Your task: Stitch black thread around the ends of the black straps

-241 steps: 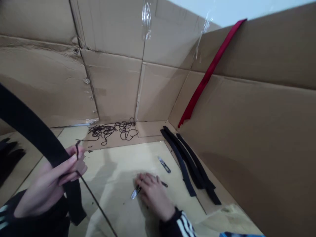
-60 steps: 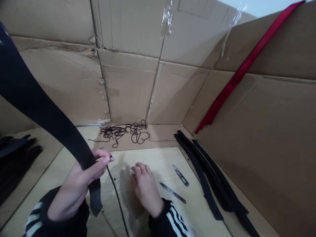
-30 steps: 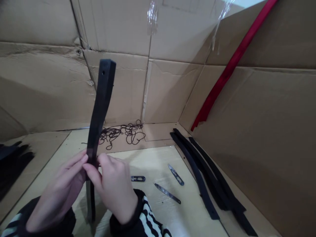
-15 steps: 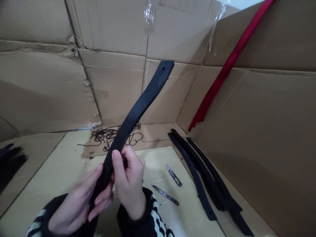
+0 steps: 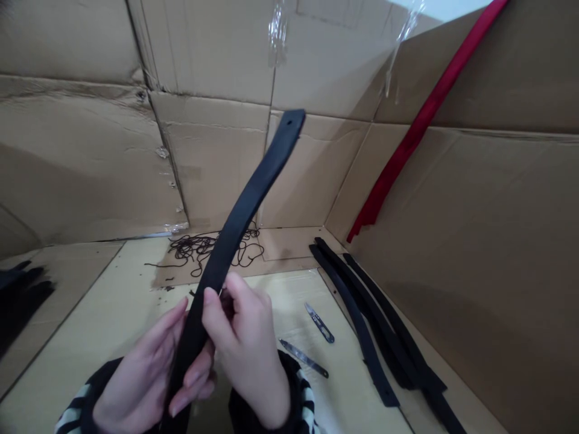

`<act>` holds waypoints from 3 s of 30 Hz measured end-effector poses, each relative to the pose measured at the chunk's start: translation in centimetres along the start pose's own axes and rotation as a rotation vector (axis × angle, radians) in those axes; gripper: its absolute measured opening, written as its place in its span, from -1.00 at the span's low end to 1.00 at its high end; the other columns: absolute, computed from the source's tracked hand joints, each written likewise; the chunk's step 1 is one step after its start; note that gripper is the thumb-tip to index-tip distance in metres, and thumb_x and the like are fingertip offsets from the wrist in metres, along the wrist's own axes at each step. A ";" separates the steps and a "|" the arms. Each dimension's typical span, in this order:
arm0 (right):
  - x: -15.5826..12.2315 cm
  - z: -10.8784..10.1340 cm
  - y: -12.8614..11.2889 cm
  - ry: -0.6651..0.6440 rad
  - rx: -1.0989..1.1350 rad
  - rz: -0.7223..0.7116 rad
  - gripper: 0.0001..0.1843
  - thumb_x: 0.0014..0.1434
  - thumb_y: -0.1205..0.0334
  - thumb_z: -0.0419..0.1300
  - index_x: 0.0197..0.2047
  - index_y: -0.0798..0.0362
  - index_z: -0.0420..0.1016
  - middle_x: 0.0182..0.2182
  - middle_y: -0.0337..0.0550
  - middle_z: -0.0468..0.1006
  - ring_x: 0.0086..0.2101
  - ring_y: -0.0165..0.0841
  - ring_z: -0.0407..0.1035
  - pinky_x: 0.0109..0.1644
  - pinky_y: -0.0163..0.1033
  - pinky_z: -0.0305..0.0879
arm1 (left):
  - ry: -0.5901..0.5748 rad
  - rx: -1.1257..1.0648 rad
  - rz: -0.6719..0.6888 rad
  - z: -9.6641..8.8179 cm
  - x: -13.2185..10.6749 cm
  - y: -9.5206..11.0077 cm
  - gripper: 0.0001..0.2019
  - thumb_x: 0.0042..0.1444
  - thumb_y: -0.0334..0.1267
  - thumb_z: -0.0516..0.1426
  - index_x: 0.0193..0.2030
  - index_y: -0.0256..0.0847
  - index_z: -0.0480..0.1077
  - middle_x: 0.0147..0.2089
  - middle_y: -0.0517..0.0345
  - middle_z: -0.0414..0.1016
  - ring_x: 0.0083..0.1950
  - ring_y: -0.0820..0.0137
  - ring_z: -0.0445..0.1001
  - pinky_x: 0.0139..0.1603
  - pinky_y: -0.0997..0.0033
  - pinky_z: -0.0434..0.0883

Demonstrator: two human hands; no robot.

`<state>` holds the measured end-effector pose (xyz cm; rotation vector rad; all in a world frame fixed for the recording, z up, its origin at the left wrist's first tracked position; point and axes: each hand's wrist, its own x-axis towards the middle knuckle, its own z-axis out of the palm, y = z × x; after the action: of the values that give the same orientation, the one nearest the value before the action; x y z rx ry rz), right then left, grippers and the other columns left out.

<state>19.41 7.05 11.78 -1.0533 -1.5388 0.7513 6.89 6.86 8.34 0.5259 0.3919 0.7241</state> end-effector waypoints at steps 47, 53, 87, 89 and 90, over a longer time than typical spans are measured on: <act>1.3 0.5 0.5 -0.194 0.137 -0.191 -0.95 0.14 0.36 0.29 -0.37 0.08 0.58 -0.55 -0.33 0.38 -0.53 -0.53 0.19 -0.45 -0.39 0.14 | 0.560 0.280 0.667 0.6 -3.0 2.6 -0.75 -0.15 -0.14 0.42 -0.33 -0.17 0.59 -0.32 0.20 0.53 -0.29 0.49 0.47 -0.25 0.67 0.49; 1.9 2.1 1.8 -0.277 0.530 0.028 -0.94 0.07 0.31 0.32 -0.43 0.08 0.56 -0.55 -0.32 0.43 -0.55 -0.53 0.20 -0.48 -0.40 0.14 | 0.554 0.291 0.666 0.7 -2.8 2.7 -0.75 -0.16 -0.12 0.42 -0.39 -0.20 0.57 -0.37 0.21 0.51 -0.31 0.49 0.46 -0.27 0.66 0.47; 1.1 5.6 4.2 0.129 -0.719 -0.688 -0.71 0.35 0.27 0.08 0.06 0.20 0.48 -0.49 -0.16 0.57 -0.49 -0.38 0.42 -0.43 -0.23 0.30 | 1.016 1.009 0.909 -2.7 -1.9 3.8 -0.76 0.04 -0.06 0.29 -0.30 -0.19 0.52 -0.39 0.19 0.53 -0.24 0.27 0.48 -0.18 0.36 0.37; 1.2 5.6 4.4 0.148 -0.676 -0.679 -0.75 0.34 0.29 0.10 0.00 0.19 0.50 -0.42 -0.12 0.63 -0.46 -0.37 0.45 -0.38 -0.23 0.32 | 0.979 0.970 0.886 -2.6 -1.8 3.8 -0.78 0.04 -0.08 0.29 -0.31 -0.19 0.52 -0.33 0.16 0.57 -0.27 0.31 0.49 -0.24 0.40 0.39; 1.3 5.6 4.4 0.156 -0.657 -0.680 -0.77 0.33 0.29 0.12 -0.03 0.19 0.51 -0.40 -0.11 0.64 -0.45 -0.37 0.46 -0.37 -0.24 0.33 | 0.964 0.961 0.864 -2.5 -1.7 3.8 -0.78 0.04 -0.08 0.29 -0.31 -0.20 0.53 -0.32 0.15 0.58 -0.28 0.32 0.50 -0.27 0.42 0.40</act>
<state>14.99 10.37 7.13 -0.9102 -1.8905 -0.3226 2.42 8.83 8.81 1.2749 1.5053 1.6309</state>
